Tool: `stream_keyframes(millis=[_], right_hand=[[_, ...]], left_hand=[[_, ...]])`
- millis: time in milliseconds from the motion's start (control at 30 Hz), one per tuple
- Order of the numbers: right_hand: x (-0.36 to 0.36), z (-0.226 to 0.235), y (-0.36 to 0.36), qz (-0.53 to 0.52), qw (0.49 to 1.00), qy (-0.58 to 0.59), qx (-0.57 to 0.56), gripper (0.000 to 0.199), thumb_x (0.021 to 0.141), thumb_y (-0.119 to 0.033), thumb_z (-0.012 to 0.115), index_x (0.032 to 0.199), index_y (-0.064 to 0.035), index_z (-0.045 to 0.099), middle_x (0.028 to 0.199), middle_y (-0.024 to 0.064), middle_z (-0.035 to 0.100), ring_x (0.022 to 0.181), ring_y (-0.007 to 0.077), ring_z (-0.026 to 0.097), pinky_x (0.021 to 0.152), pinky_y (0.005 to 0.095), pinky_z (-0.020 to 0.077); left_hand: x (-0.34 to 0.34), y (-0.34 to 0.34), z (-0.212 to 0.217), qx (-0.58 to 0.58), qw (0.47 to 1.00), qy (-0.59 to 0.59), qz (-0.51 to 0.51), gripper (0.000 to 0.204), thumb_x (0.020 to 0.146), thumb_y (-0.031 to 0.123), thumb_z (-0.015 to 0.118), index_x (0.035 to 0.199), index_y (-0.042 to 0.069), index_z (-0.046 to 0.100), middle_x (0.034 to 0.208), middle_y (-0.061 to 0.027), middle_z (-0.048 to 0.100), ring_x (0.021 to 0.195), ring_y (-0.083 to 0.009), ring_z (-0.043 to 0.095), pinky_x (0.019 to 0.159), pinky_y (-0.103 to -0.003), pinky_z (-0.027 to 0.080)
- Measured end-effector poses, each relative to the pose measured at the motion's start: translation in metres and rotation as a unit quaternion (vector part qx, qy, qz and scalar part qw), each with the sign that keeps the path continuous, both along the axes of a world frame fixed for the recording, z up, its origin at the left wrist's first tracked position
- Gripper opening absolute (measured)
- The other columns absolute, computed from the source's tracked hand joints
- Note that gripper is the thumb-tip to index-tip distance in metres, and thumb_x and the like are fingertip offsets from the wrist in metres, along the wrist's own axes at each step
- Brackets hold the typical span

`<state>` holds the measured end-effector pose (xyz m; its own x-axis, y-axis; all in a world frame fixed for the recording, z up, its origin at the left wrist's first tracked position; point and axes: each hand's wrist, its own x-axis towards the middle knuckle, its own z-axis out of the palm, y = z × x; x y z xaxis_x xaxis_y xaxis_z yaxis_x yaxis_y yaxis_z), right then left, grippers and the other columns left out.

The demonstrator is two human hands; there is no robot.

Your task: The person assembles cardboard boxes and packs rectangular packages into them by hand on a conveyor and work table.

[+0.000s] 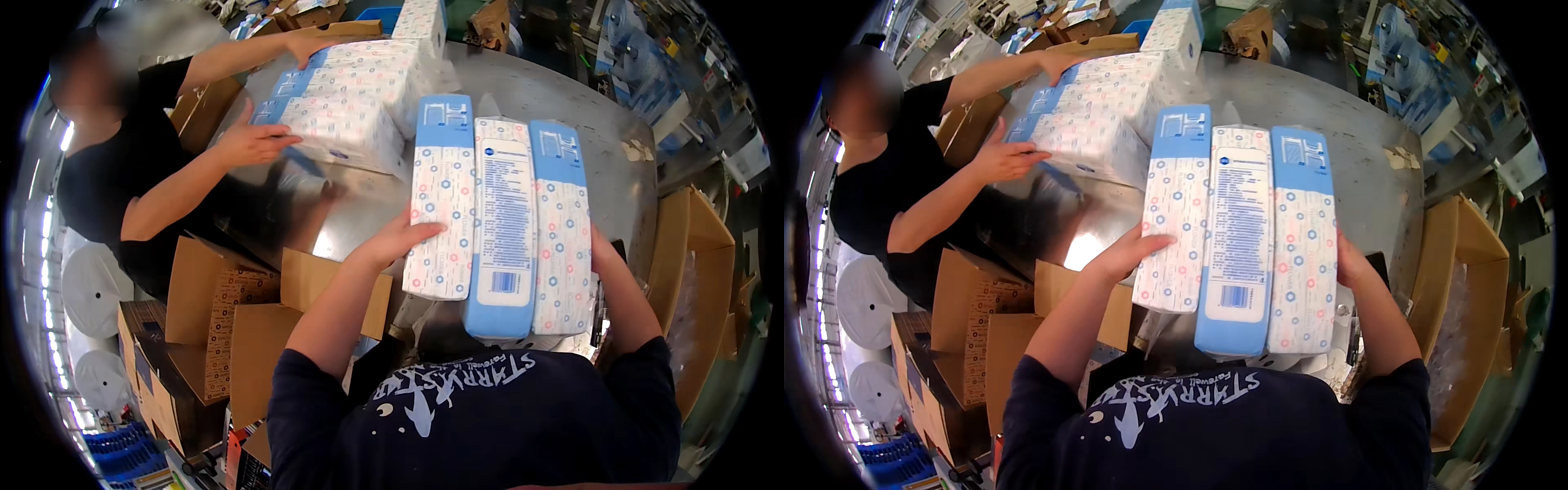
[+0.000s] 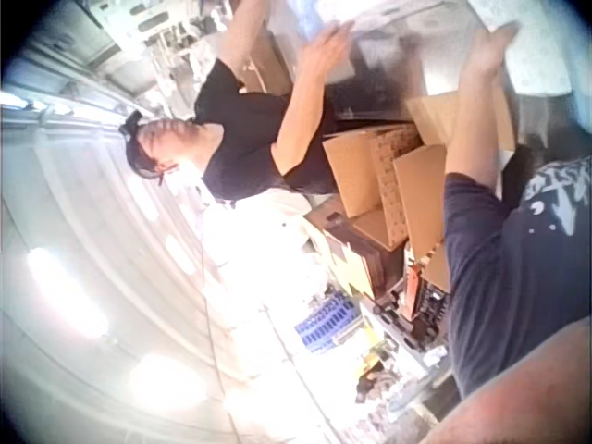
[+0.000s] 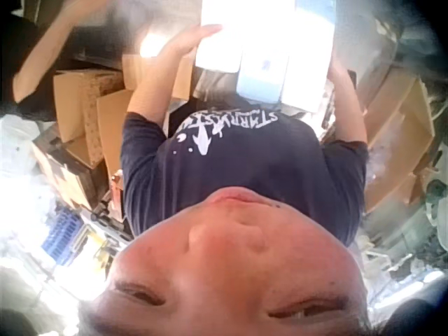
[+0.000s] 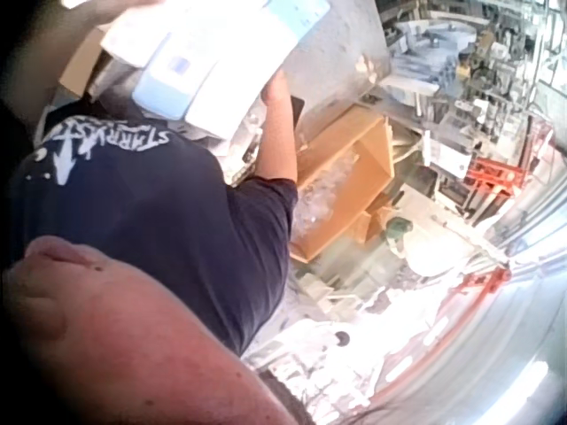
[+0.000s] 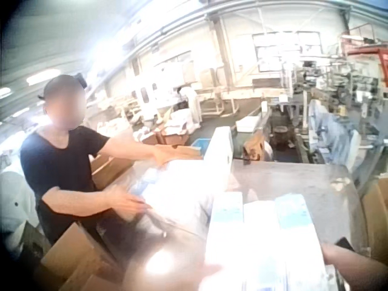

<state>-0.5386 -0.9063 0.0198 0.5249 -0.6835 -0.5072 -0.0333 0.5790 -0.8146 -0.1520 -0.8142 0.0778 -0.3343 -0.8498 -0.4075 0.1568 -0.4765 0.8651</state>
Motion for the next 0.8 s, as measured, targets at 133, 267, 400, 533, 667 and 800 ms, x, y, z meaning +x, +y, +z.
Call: stream_keyframes(millis=[133,267,400,533,667,800], right_hand=[[0.008,-0.013,0.007,0.009,0.996,-0.079,0.045,0.072,0.090,-0.060,0.037,0.137,-0.0052,0.039,0.132,0.0128,0.050,0.115,0.0210,0.054,0.092,0.0374,0.0471],[0.041,0.009,-0.019,0.038,0.994,-0.104,-0.006,0.053,0.094,-0.038,0.046,0.133,-0.0016,0.043,0.124,0.0134,0.056,0.108,0.0200,0.059,0.088,0.0339,0.0500],[0.094,0.080,-0.025,0.034,0.968,-0.082,-0.236,0.036,0.093,-0.014,0.048,0.125,0.0018,0.051,0.120,0.0118,0.058,0.101,0.0189,0.058,0.087,0.0325,0.0481],[0.158,0.079,0.052,0.237,0.861,-0.264,-0.364,0.036,0.092,-0.014,0.050,0.123,0.0029,0.050,0.124,0.0127,0.055,0.110,0.0218,0.053,0.094,0.0349,0.0425],[0.171,0.089,0.137,0.640,0.673,-0.119,-0.352,0.050,0.083,-0.022,0.066,0.125,-0.0002,0.049,0.115,0.0183,0.059,0.107,0.0321,0.056,0.091,0.0367,0.0449],[0.172,0.121,0.162,0.769,0.540,-0.121,-0.321,0.052,0.082,-0.025,0.067,0.126,-0.0034,0.050,0.115,0.0150,0.061,0.099,0.0250,0.059,0.086,0.0353,0.0460]], left_hand=[[-0.008,0.039,0.007,-0.062,0.996,-0.011,0.060,0.081,0.079,0.014,0.068,0.141,0.002,0.019,0.134,-0.0136,0.043,0.121,-0.0222,0.046,0.098,-0.037,0.040],[-0.028,0.078,0.051,-0.097,0.979,-0.071,0.163,0.087,0.073,0.007,0.071,0.140,0.002,0.017,0.133,-0.0131,0.043,0.121,-0.0209,0.045,0.097,-0.037,0.042],[-0.011,0.123,0.152,-0.260,0.887,-0.252,0.286,0.066,0.066,0.008,0.075,0.124,-0.003,0.045,0.113,-0.0104,0.059,0.102,-0.0197,0.058,0.087,-0.035,0.049],[0.053,0.219,0.247,-0.309,0.809,-0.329,0.376,0.061,0.075,0.025,0.069,0.124,-0.003,0.045,0.111,-0.0152,0.060,0.094,-0.0231,0.063,0.080,-0.036,0.053],[0.082,0.325,0.244,-0.140,0.871,-0.196,0.429,0.065,0.075,0.035,0.069,0.123,-0.002,0.048,0.108,-0.0136,0.061,0.093,-0.0244,0.063,0.079,-0.038,0.053],[0.070,0.408,0.075,0.136,0.807,-0.473,0.328,0.036,0.086,0.030,0.061,0.112,0.005,0.059,0.094,-0.0068,0.066,0.086,-0.0203,0.062,0.078,-0.035,0.048]])
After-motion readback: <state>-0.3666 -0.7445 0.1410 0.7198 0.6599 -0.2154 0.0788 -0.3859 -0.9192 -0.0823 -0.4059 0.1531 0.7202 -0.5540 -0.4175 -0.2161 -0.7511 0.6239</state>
